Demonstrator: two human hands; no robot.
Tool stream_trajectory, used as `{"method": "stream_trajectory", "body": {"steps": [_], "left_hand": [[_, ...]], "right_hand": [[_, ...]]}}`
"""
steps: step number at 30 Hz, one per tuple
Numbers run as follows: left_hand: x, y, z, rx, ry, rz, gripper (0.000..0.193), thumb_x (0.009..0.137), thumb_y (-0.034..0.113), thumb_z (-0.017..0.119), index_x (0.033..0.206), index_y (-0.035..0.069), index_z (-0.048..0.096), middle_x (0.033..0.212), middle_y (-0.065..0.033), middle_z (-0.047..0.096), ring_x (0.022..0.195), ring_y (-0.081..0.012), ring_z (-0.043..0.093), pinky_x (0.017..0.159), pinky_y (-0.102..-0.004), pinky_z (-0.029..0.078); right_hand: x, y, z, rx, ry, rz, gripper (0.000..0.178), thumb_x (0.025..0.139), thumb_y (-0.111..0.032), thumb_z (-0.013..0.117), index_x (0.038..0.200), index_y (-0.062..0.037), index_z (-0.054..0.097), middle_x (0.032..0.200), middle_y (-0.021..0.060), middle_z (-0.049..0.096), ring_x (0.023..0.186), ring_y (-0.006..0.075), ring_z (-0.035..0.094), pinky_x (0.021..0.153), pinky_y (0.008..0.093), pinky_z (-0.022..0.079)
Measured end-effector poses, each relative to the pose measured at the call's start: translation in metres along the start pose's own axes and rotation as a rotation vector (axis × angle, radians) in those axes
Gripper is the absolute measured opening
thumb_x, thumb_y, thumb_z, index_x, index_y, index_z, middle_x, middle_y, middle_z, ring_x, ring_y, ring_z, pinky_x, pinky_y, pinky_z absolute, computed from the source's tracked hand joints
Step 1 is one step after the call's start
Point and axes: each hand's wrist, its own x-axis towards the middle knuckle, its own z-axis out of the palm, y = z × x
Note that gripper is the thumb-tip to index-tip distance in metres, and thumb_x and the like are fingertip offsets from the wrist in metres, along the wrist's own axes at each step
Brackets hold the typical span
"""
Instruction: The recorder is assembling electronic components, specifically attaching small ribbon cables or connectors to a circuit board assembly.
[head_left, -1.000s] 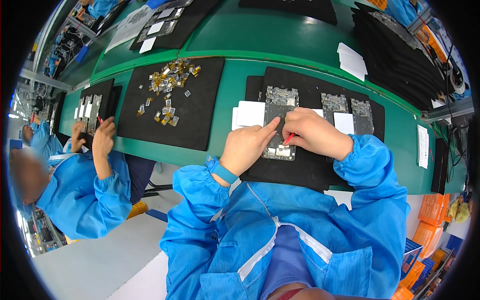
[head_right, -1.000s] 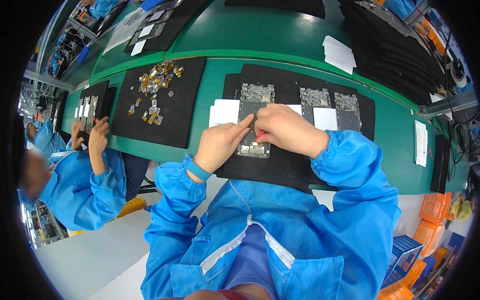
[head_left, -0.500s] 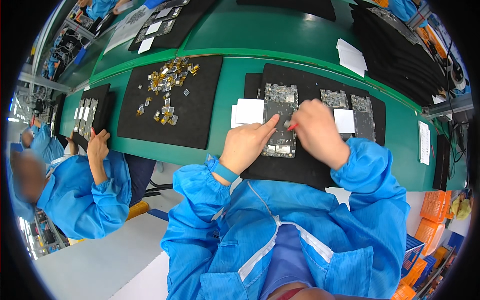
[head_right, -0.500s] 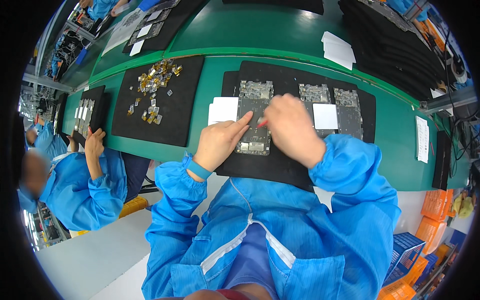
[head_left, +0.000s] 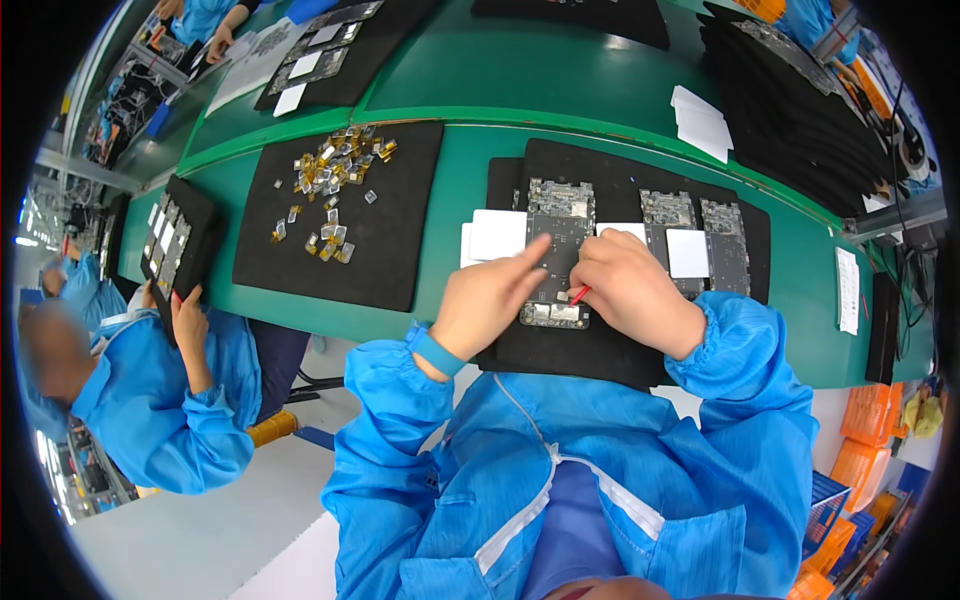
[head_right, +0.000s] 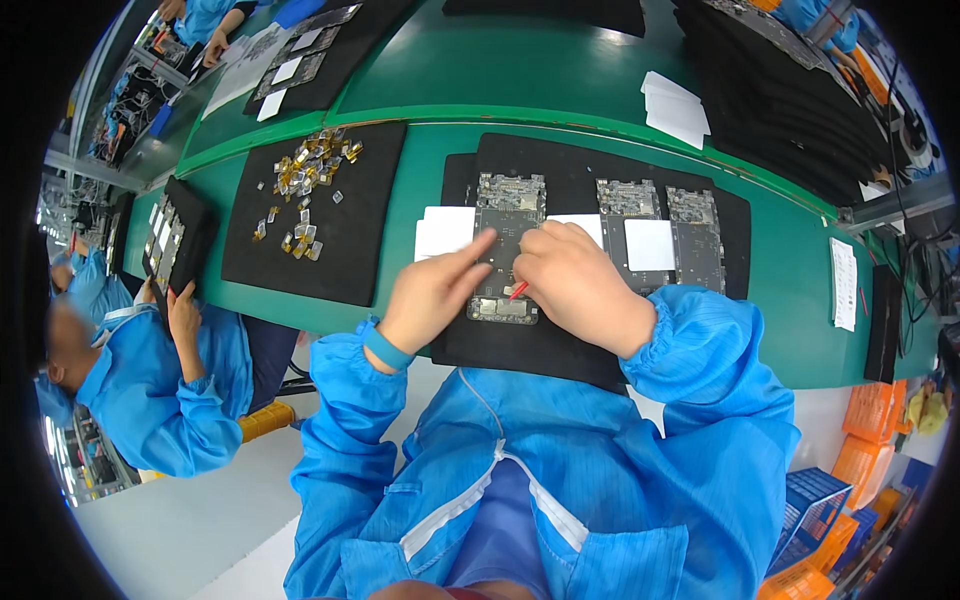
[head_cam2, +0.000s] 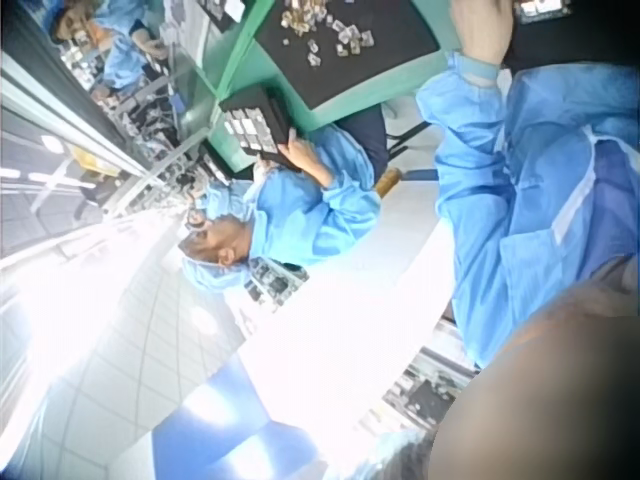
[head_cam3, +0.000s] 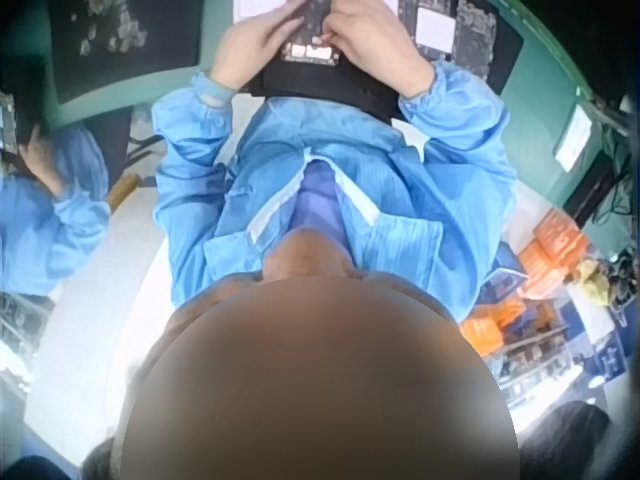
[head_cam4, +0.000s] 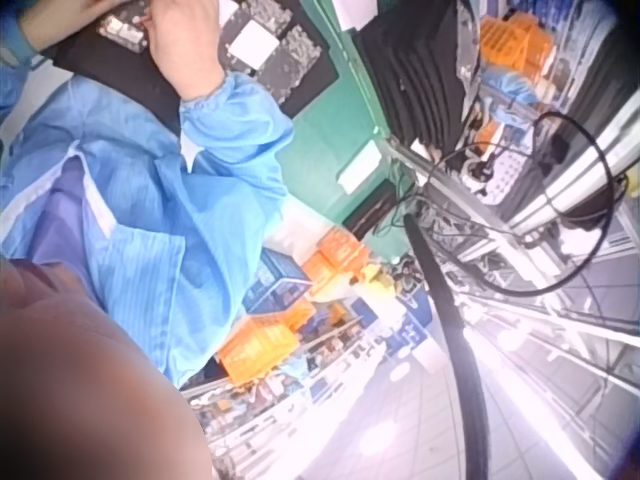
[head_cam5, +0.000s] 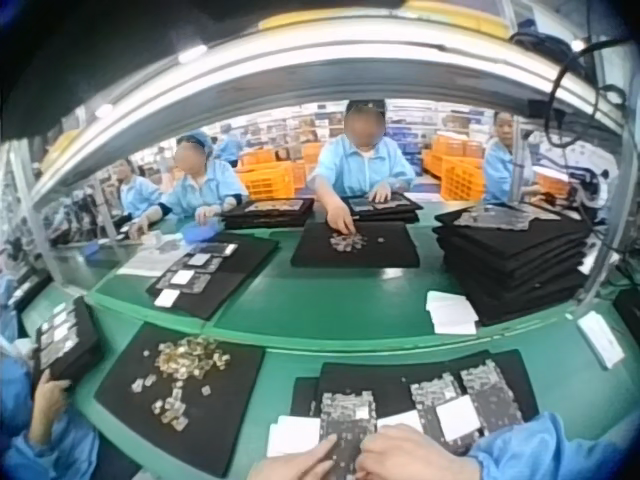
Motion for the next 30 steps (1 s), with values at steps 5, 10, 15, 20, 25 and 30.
{"method": "stream_trajectory", "body": {"steps": [5,10,15,20,25,30], "left_hand": [[-0.013,-0.017,-0.094,-0.809,1.045,-0.332,0.046,0.094,0.011,0.056,0.136,0.000,0.041,0.065,0.0065,0.034,0.051,-0.0004,0.028,0.043,-0.0191,0.022],[-0.068,-0.069,-0.140,-0.905,1.363,-0.264,0.042,0.097,0.011,0.050,0.137,0.000,0.042,0.062,0.0058,0.029,0.048,-0.0032,0.025,0.042,-0.0211,0.020],[-0.012,-0.002,-0.070,-0.462,0.540,-0.420,0.028,0.091,0.008,0.062,0.118,0.006,0.065,0.073,0.0035,0.056,0.056,-0.0035,0.044,0.051,-0.0209,0.035],[0.023,0.015,-0.023,0.148,-0.052,0.036,0.035,0.085,0.021,0.069,0.120,0.019,0.067,0.071,-0.0055,0.061,0.060,-0.0205,0.058,0.056,-0.0331,0.047],[0.022,0.010,-0.011,0.293,-0.169,0.086,0.043,0.084,0.029,0.067,0.126,0.022,0.063,0.066,-0.0038,0.056,0.063,-0.0228,0.060,0.056,-0.0369,0.047],[0.020,0.011,-0.008,0.308,-0.164,0.077,0.042,0.085,0.030,0.067,0.125,0.021,0.063,0.067,-0.0035,0.057,0.062,-0.0226,0.060,0.056,-0.0366,0.047]], "right_hand": [[0.001,0.007,0.000,-0.035,-0.042,-0.040,0.008,0.073,-0.009,0.070,0.074,-0.0062,0.062,0.082,0.0066,0.054,0.086,0.0260,0.053,0.078,0.0371,0.043],[0.001,0.002,0.001,-0.051,-0.055,-0.048,0.008,0.074,-0.011,0.069,0.074,-0.0064,0.063,0.082,0.0063,0.054,0.086,0.0254,0.054,0.078,0.0375,0.043],[-0.002,0.001,0.002,-0.027,-0.040,0.007,0.007,0.075,-0.011,0.068,0.073,-0.0065,0.064,0.081,0.0065,0.054,0.086,0.0253,0.054,0.078,0.0379,0.044],[-0.001,0.000,0.001,-0.047,-0.046,-0.031,0.007,0.074,-0.011,0.068,0.074,-0.0065,0.063,0.081,0.0063,0.053,0.084,0.0250,0.053,0.078,0.0372,0.043],[-0.006,0.000,0.008,-0.055,-0.031,-0.072,0.008,0.073,-0.012,0.068,0.074,-0.0067,0.062,0.080,0.0065,0.052,0.084,0.0249,0.053,0.078,0.0368,0.043],[-0.008,-0.002,0.006,-0.020,-0.077,0.009,0.013,0.077,-0.018,0.068,0.078,-0.0061,0.061,0.083,0.0080,0.055,0.085,0.0274,0.054,0.078,0.0383,0.044]]}}
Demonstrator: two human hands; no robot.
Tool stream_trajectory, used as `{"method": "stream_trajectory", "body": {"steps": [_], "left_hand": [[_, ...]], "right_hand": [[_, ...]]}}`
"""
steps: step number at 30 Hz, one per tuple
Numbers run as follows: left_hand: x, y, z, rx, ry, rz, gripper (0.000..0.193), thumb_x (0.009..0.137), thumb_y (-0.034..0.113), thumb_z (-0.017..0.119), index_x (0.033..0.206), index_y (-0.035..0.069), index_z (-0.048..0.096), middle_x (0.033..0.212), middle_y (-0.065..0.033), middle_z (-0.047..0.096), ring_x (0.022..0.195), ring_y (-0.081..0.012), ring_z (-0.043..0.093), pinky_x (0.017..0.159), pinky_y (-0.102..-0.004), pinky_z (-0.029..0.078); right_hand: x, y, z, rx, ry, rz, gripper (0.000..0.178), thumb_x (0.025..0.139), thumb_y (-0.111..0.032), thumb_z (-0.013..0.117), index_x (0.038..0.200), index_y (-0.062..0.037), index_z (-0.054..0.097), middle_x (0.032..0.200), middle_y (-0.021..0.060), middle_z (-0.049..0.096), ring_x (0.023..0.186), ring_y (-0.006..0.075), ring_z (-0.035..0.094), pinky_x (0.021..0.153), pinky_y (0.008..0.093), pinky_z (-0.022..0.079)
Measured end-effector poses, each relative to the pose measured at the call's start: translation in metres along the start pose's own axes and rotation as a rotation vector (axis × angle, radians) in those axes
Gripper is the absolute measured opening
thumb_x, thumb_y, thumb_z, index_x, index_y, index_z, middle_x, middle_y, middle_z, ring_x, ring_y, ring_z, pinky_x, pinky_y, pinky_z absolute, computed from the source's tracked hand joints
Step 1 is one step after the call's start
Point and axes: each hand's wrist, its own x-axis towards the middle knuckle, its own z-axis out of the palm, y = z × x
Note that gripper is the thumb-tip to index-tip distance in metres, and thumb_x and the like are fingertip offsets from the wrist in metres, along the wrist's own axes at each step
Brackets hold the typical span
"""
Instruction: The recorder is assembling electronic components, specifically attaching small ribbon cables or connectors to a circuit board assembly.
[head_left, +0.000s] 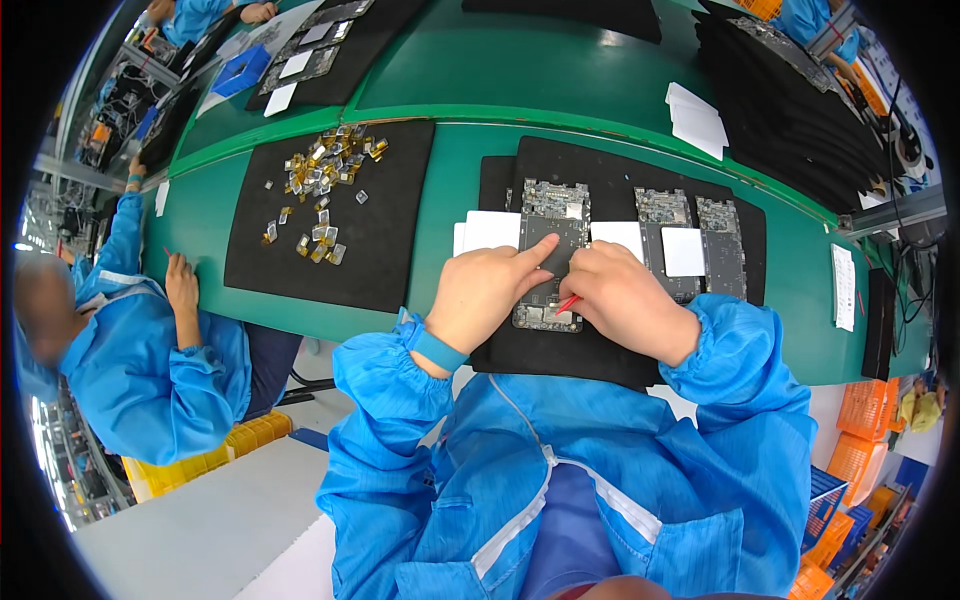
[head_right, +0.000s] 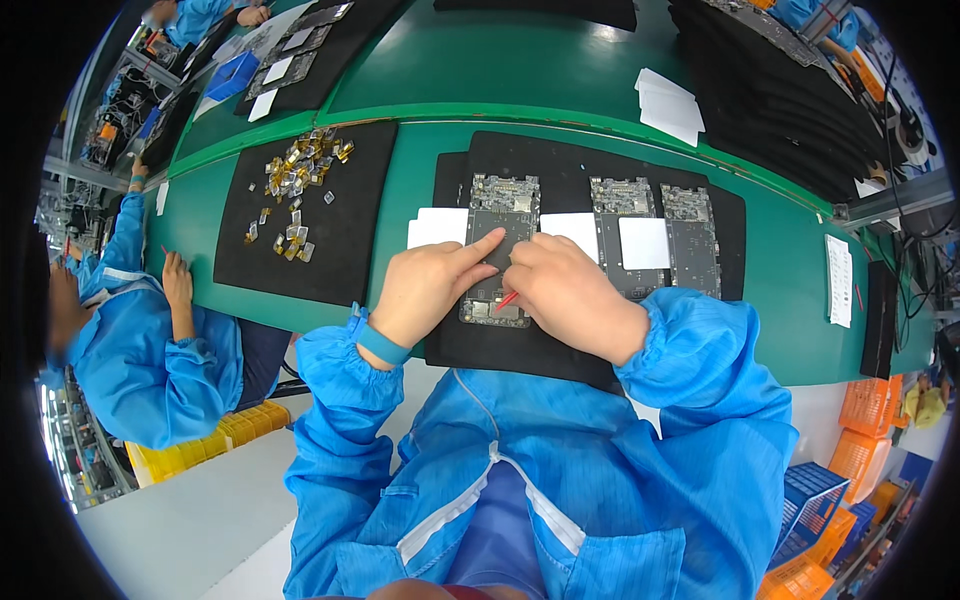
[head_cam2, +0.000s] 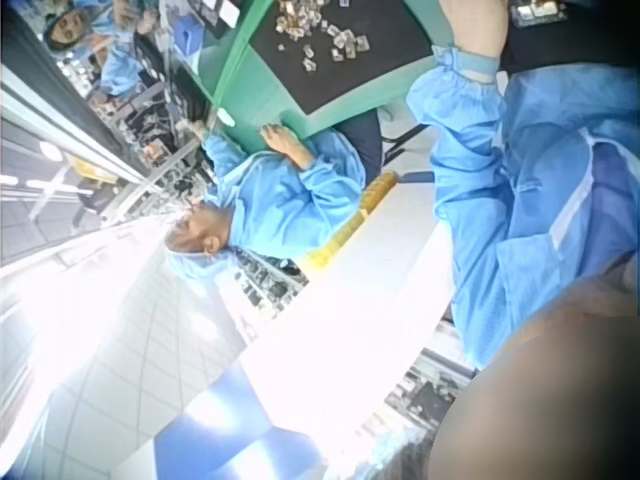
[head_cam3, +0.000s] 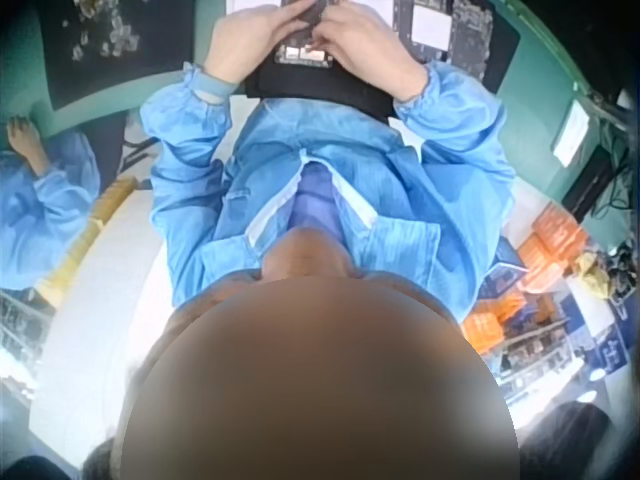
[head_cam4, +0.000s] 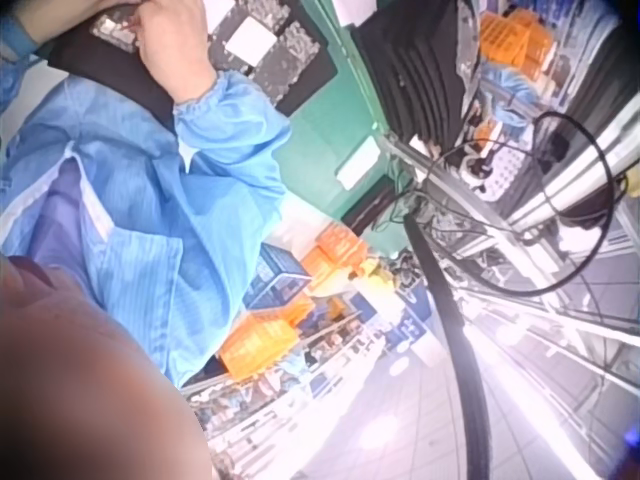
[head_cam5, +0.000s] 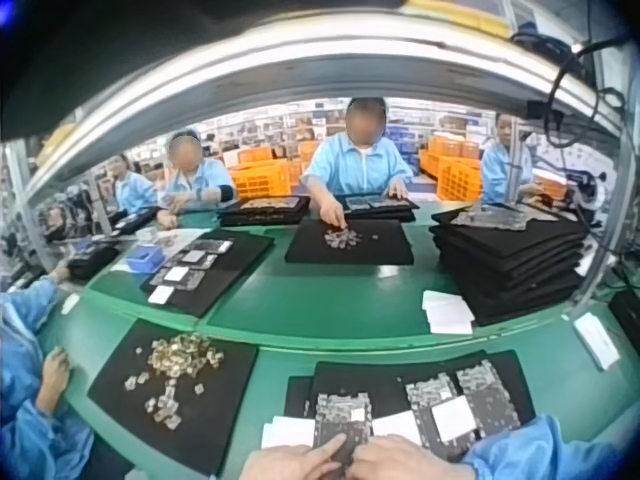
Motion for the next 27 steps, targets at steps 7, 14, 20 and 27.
{"method": "stream_trajectory", "body": {"steps": [7,14,20,27], "left_hand": [[-0.001,-0.001,0.001,-0.021,0.024,0.012,0.040,0.086,0.030,0.065,0.125,0.021,0.062,0.066,-0.0038,0.059,0.061,-0.0236,0.061,0.055,-0.0375,0.048],[-0.002,-0.002,0.004,-0.007,0.034,0.017,0.039,0.089,0.033,0.061,0.126,0.020,0.060,0.067,-0.0037,0.061,0.063,-0.0239,0.063,0.055,-0.0382,0.048],[-0.003,0.007,0.003,0.035,0.010,-0.038,0.036,0.088,0.027,0.061,0.123,0.021,0.063,0.067,-0.0044,0.060,0.064,-0.0237,0.062,0.055,-0.0379,0.048],[-0.003,0.005,0.005,0.070,0.057,0.000,0.039,0.090,0.027,0.061,0.129,0.019,0.061,0.063,-0.0018,0.057,0.058,-0.0165,0.060,0.053,-0.0311,0.047]], "right_hand": [[0.013,0.005,-0.017,-0.129,0.005,-0.063,0.024,0.084,-0.023,0.066,0.096,-0.0045,0.056,0.091,0.0096,0.059,0.088,0.0289,0.055,0.080,0.0398,0.044],[0.019,0.012,-0.007,-0.116,-0.041,-0.183,0.020,0.081,-0.020,0.067,0.090,-0.0069,0.055,0.093,0.0077,0.059,0.088,0.0259,0.054,0.079,0.0382,0.044],[0.020,0.020,-0.001,0.011,-0.074,-0.246,0.021,0.077,-0.017,0.072,0.086,-0.0066,0.055,0.084,0.0096,0.055,0.083,0.0290,0.053,0.077,0.0398,0.044],[0.015,0.019,0.000,-0.035,-0.069,-0.206,0.021,0.080,-0.019,0.070,0.088,-0.0056,0.056,0.085,0.0105,0.057,0.083,0.0301,0.054,0.077,0.0399,0.043]]}}
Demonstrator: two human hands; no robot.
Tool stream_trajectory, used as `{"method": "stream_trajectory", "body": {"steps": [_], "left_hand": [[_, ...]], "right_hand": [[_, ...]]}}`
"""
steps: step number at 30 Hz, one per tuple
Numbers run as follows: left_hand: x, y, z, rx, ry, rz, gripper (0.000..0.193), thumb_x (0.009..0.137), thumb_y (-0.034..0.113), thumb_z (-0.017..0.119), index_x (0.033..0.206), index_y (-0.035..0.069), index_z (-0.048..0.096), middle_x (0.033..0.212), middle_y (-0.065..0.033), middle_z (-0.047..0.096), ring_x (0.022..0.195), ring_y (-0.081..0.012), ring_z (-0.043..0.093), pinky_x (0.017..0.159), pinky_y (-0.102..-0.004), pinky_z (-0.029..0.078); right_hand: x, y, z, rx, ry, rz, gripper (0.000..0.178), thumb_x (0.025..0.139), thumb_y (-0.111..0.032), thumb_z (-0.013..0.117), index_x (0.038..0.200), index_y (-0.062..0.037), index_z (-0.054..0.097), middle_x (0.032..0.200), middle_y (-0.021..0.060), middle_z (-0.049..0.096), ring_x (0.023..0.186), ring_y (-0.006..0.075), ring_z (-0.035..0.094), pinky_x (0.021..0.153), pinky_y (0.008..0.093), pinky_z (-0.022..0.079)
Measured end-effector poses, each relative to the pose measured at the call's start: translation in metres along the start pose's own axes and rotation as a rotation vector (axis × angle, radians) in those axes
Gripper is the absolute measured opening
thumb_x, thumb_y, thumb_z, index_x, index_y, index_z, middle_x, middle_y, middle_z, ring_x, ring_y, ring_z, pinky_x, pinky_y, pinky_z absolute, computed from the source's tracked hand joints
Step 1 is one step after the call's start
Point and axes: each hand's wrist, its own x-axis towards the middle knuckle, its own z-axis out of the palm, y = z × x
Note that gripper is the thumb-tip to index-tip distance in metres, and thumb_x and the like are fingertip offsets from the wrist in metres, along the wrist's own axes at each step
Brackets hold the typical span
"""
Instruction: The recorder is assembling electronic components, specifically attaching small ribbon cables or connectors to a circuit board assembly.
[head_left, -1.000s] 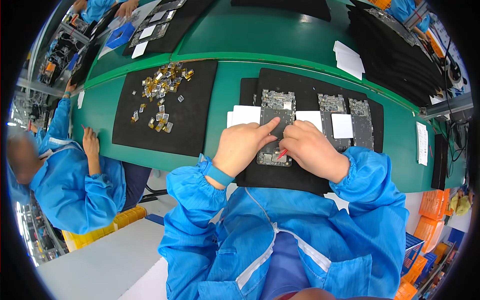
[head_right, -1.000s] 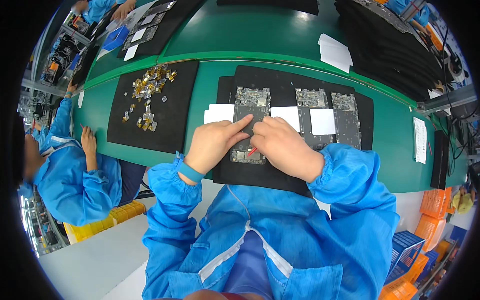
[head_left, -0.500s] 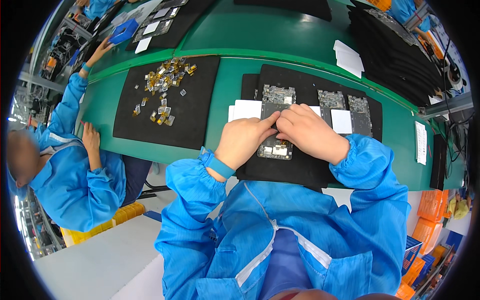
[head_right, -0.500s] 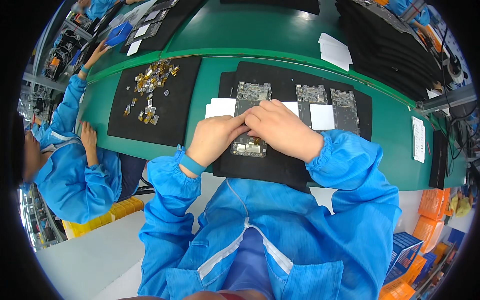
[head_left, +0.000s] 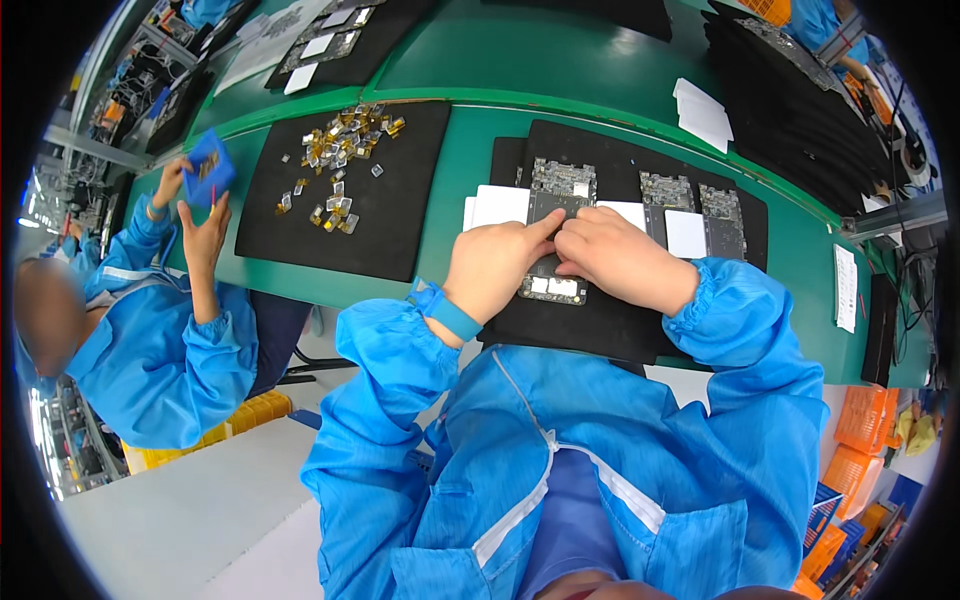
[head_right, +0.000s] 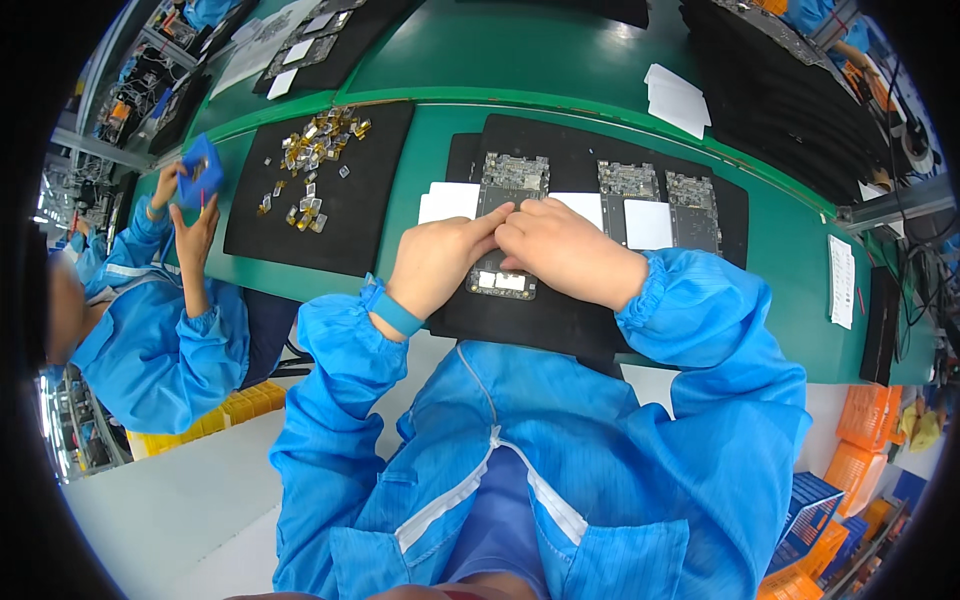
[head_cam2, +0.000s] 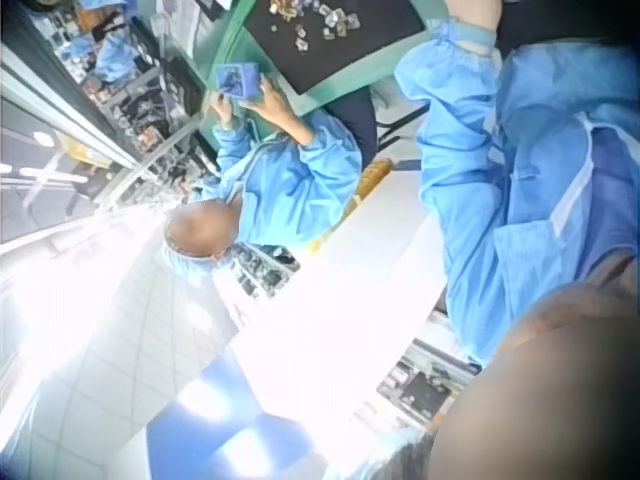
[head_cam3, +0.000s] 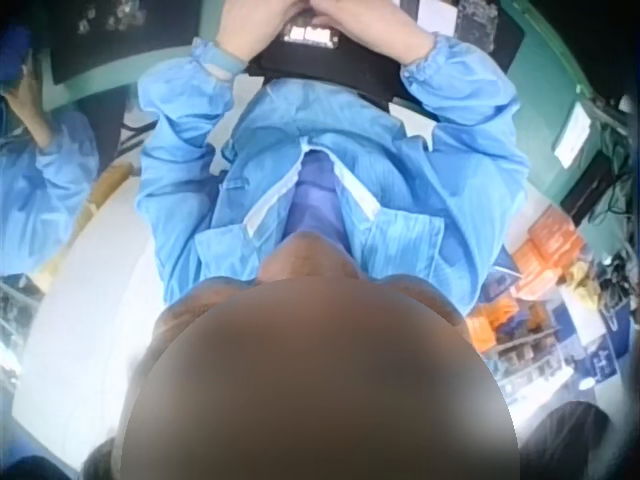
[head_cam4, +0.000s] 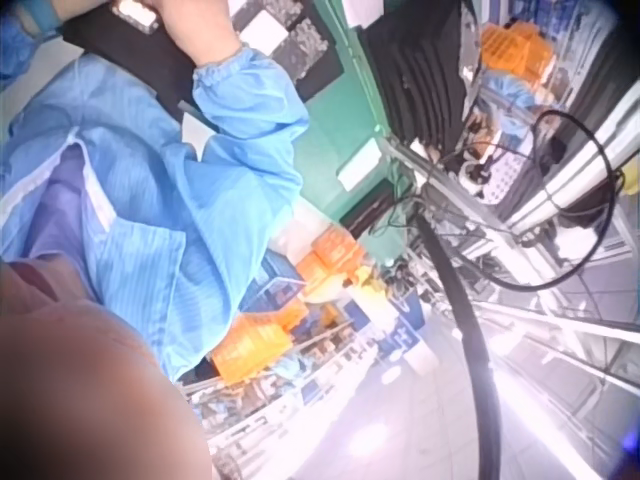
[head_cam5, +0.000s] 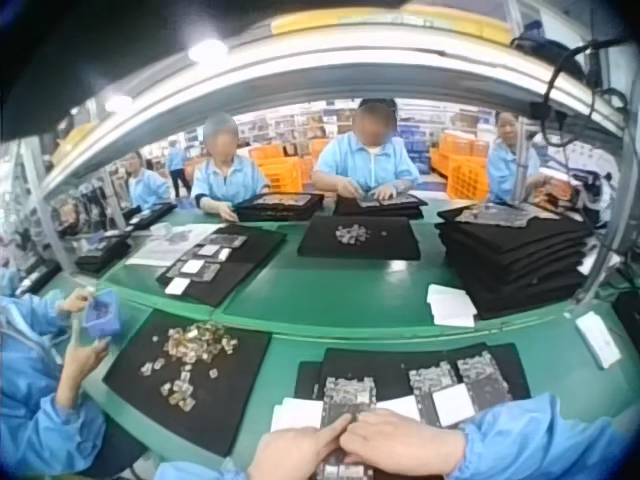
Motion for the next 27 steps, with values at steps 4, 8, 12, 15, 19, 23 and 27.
{"method": "stream_trajectory", "body": {"steps": [4,8,12,15,19,23,27], "left_hand": [[0.004,-0.012,-0.022,-0.759,0.081,-0.320,0.040,0.098,0.026,0.055,0.131,0.003,0.056,0.065,0.0069,0.047,0.061,0.0005,0.042,0.054,-0.0186,0.036],[0.006,-0.010,-0.048,-2.000,-0.183,-0.640,0.059,0.103,0.043,0.039,0.134,-0.006,0.047,0.094,-0.0057,0.060,0.078,-0.0107,0.056,0.066,-0.0220,0.046],[0.012,0.032,-0.041,-2.051,-0.165,-0.787,0.061,0.103,0.045,0.037,0.132,-0.007,0.046,0.116,-0.0168,0.059,0.104,-0.0227,0.060,0.087,-0.0326,0.052],[0.018,0.048,-0.032,-2.101,-0.247,-0.745,0.063,0.104,0.044,0.030,0.135,-0.010,0.041,0.130,-0.0198,0.052,0.118,-0.0262,0.055,0.103,-0.0376,0.047],[0.026,0.072,-0.021,-2.121,-0.290,-0.717,0.063,0.104,0.045,0.029,0.135,-0.009,0.043,0.129,-0.0194,0.053,0.121,-0.0267,0.053,0.105,-0.0381,0.045],[0.037,0.090,-0.014,-2.124,-0.332,-0.708,0.066,0.103,0.049,0.030,0.134,-0.007,0.045,0.126,-0.0175,0.055,0.116,-0.0252,0.056,0.102,-0.0371,0.045],[0.042,0.097,-0.001,-2.112,-0.370,-0.741,0.075,0.101,0.056,0.030,0.137,-0.008,0.041,0.122,-0.0153,0.054,0.108,-0.0209,0.057,0.094,-0.0347,0.047]], "right_hand": [[-0.004,-0.009,-0.039,0.091,0.154,0.161,0.028,0.080,-0.022,0.074,0.090,-0.0047,0.055,0.084,0.0094,0.055,0.081,0.0280,0.053,0.074,0.0378,0.043],[-0.019,-0.027,-0.061,0.495,0.060,0.377,0.028,0.079,-0.022,0.077,0.084,-0.0038,0.057,0.079,0.0102,0.057,0.071,0.0219,0.058,0.058,0.0336,0.045],[-0.029,-0.040,-0.065,0.514,0.133,0.567,0.019,0.078,-0.015,0.076,0.083,-0.0034,0.062,0.073,0.0065,0.058,0.064,0.0185,0.057,0.058,0.0310,0.046],[-0.041,-0.033,-0.058,0.388,0.333,0.432,0.018,0.078,-0.013,0.076,0.090,-0.0044,0.065,0.074,0.0073,0.059,0.064,0.0200,0.057,0.059,0.0313,0.046],[-0.059,-0.026,-0.059,0.365,0.342,0.424,0.024,0.075,-0.011,0.077,0.097,-0.0068,0.067,0.079,0.0071,0.059,0.070,0.0217,0.060,0.063,0.0326,0.049],[-0.067,-0.027,-0.065,0.249,0.357,0.351,0.038,0.067,-0.012,0.081,0.103,-0.0146,0.068,0.077,0.0063,0.055,0.072,0.0228,0.059,0.065,0.0350,0.048],[-0.074,-0.026,-0.068,0.225,0.312,0.343,0.041,0.064,-0.017,0.082,0.102,-0.0159,0.068,0.082,0.0049,0.059,0.074,0.0257,0.059,0.066,0.0373,0.048]]}}
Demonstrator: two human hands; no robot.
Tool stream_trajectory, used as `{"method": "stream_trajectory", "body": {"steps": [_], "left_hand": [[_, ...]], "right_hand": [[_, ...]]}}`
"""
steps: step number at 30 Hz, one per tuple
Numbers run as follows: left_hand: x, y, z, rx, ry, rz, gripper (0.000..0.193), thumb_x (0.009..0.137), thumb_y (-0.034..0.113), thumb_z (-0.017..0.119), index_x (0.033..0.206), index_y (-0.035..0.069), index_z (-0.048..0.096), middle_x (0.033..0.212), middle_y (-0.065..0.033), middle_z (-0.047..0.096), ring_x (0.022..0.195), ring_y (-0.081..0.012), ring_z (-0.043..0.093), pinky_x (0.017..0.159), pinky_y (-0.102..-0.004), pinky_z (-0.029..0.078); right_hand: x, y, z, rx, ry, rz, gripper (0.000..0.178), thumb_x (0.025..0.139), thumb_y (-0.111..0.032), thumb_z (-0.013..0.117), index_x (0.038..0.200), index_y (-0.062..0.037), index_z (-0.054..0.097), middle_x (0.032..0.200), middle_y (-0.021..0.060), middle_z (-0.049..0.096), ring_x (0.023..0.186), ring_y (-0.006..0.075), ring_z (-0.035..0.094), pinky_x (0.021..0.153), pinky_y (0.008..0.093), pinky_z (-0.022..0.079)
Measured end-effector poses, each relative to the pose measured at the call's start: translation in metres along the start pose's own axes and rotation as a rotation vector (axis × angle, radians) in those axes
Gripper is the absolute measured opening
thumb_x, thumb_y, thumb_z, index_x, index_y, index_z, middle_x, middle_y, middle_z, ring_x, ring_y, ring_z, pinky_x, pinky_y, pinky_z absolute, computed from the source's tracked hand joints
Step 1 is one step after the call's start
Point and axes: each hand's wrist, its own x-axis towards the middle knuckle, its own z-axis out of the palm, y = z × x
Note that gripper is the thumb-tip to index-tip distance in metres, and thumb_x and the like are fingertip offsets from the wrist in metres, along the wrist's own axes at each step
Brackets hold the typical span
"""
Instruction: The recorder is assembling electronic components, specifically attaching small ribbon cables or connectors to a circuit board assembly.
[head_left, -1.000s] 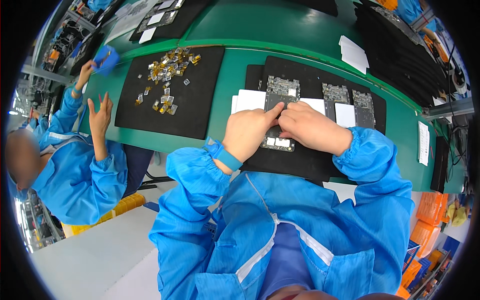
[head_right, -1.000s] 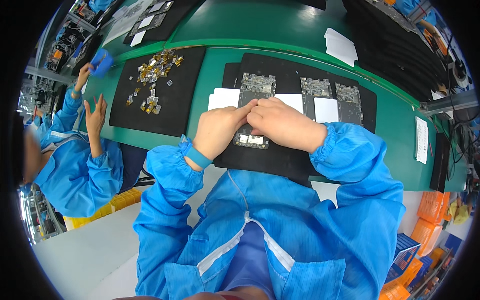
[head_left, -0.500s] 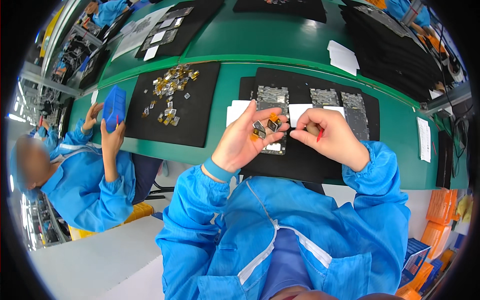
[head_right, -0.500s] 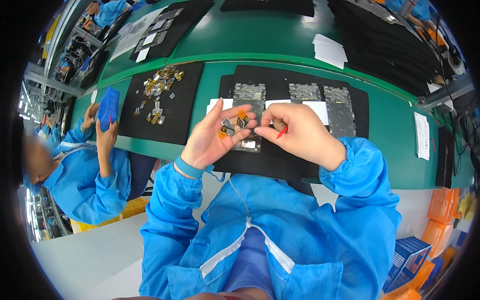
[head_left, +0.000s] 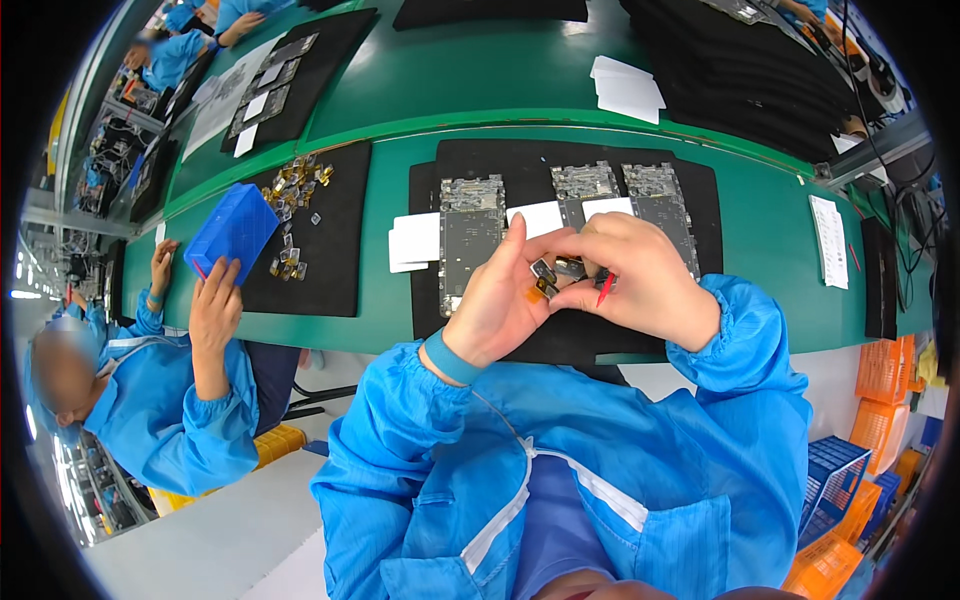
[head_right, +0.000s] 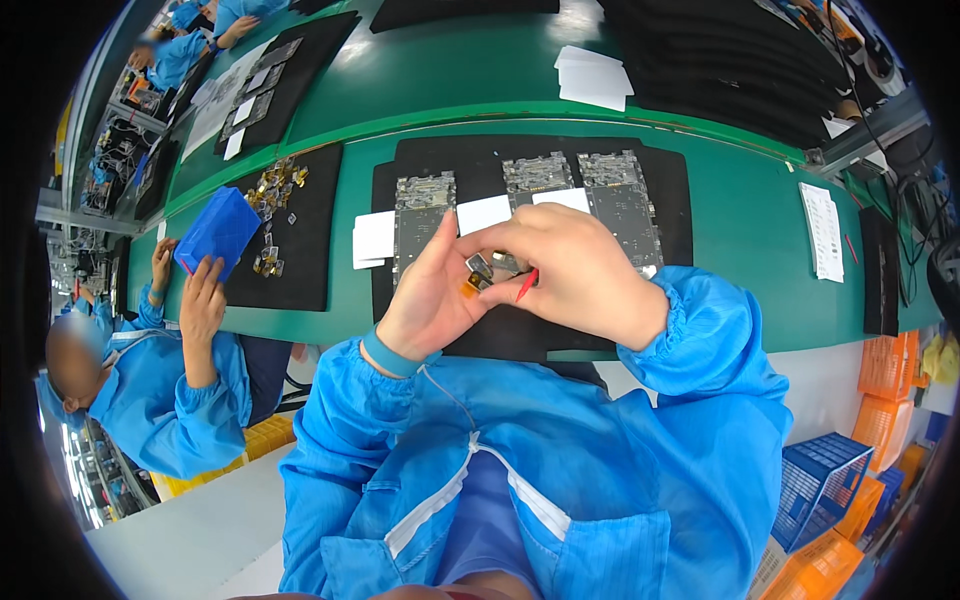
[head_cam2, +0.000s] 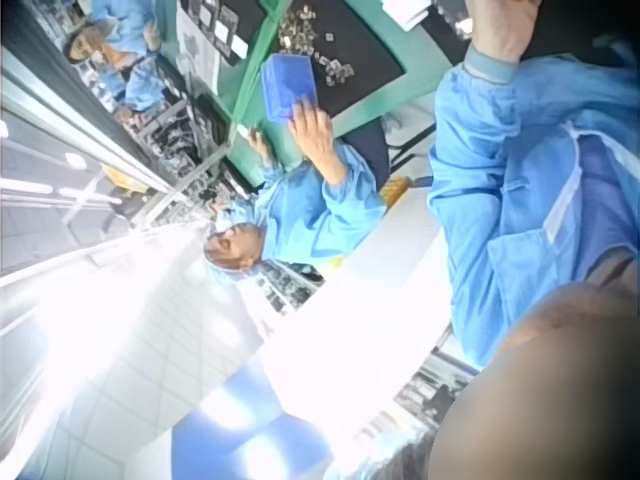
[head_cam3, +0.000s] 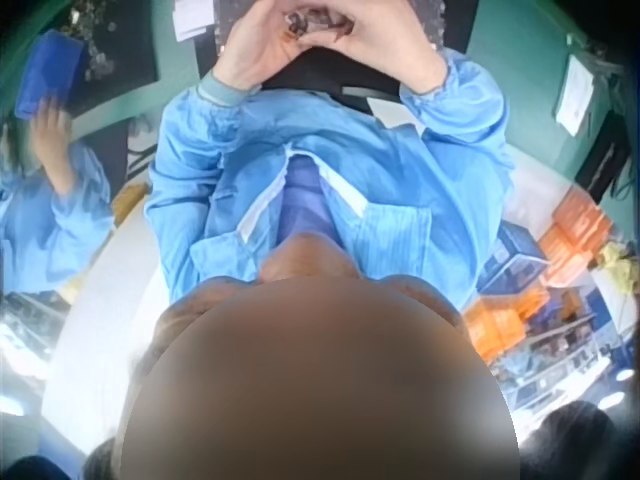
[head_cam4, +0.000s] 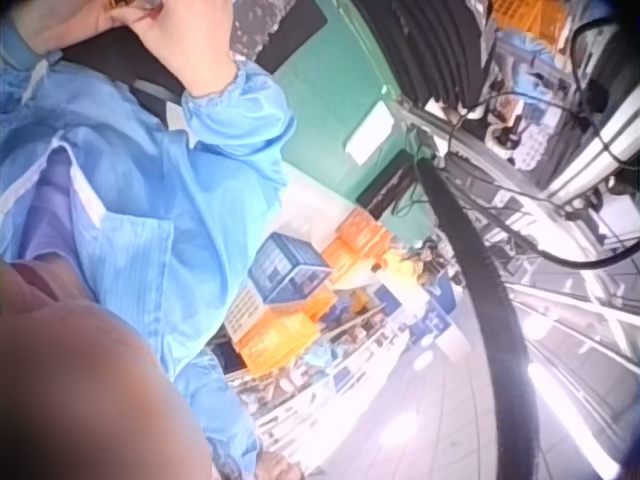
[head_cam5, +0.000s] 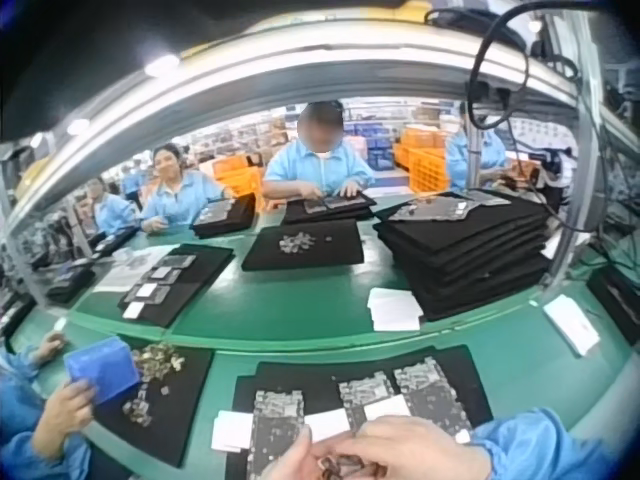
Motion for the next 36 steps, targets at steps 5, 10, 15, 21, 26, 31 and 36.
{"method": "stream_trajectory", "body": {"steps": [5,10,15,21,26,31,36], "left_hand": [[0.009,-0.007,0.013,-0.030,0.011,-0.017,0.075,0.101,0.056,0.027,0.138,-0.008,0.040,0.117,-0.0126,0.053,0.102,-0.0193,0.056,0.094,-0.0354,0.045],[0.019,-0.016,0.010,-0.074,-0.020,0.018,0.068,0.102,0.053,0.029,0.131,-0.006,0.047,0.111,-0.0105,0.056,0.099,-0.0199,0.057,0.093,-0.0353,0.045],[0.021,-0.021,-0.005,-0.166,0.167,0.020,0.040,0.102,0.039,0.044,0.103,0.001,0.057,0.085,-0.0023,0.054,0.074,-0.0121,0.052,0.067,-0.0272,0.043],[0.014,-0.009,0.007,0.266,0.146,0.091,0.037,0.101,0.038,0.048,0.106,0.001,0.055,0.068,0.0070,0.032,0.054,-0.0035,0.028,0.047,-0.0197,0.024],[0.024,-0.010,0.013,0.201,0.114,-0.044,0.038,0.102,0.041,0.047,0.111,0.005,0.053,0.070,0.0061,0.034,0.055,-0.0024,0.028,0.046,-0.0184,0.022],[0.030,-0.022,0.011,0.255,0.145,0.089,0.031,0.101,0.038,0.048,0.102,0.008,0.052,0.073,0.0029,0.044,0.055,-0.0043,0.038,0.046,-0.0185,0.027],[0.028,-0.015,0.016,0.269,0.263,0.108,0.022,0.102,0.028,0.048,0.108,0.006,0.052,0.083,-0.0024,0.056,0.060,-0.0076,0.047,0.050,-0.0211,0.035]], "right_hand": [[-0.007,0.011,0.007,0.003,0.026,-0.087,0.036,0.064,-0.017,0.082,0.097,-0.0102,0.068,0.082,0.0066,0.062,0.073,0.0277,0.060,0.064,0.0371,0.048],[-0.010,0.018,0.001,0.161,-0.040,0.078,0.022,0.076,-0.008,0.074,0.097,-0.0065,0.067,0.078,0.0070,0.064,0.069,0.0202,0.063,0.061,0.0321,0.048],[-0.010,0.023,-0.014,0.506,-0.052,0.416,0.019,0.085,-0.004,0.064,0.105,-0.0037,0.063,0.081,0.0038,0.067,0.074,0.0102,0.065,0.067,0.0260,0.050],[-0.019,0.044,-0.012,0.856,-0.033,0.495,0.019,0.092,-0.007,0.062,0.109,0.0012,0.059,0.083,0.0000,0.063,0.073,0.0039,0.058,0.067,0.0202,0.047],[-0.024,0.042,-0.007,0.947,-0.057,0.445,0.018,0.092,-0.007,0.062,0.108,0.0011,0.059,0.084,-0.0004,0.063,0.076,0.0029,0.058,0.067,0.0197,0.046],[-0.023,0.040,-0.001,1.009,-0.012,0.510,0.020,0.092,-0.009,0.065,0.108,0.0007,0.059,0.085,-0.0006,0.063,0.077,0.0031,0.058,0.068,0.0202,0.047],[-0.031,0.062,-0.007,0.885,0.050,0.482,0.016,0.090,-0.014,0.069,0.099,-0.0040,0.062,0.083,-0.0026,0.062,0.071,0.0014,0.052,0.064,0.0183,0.042]]}}
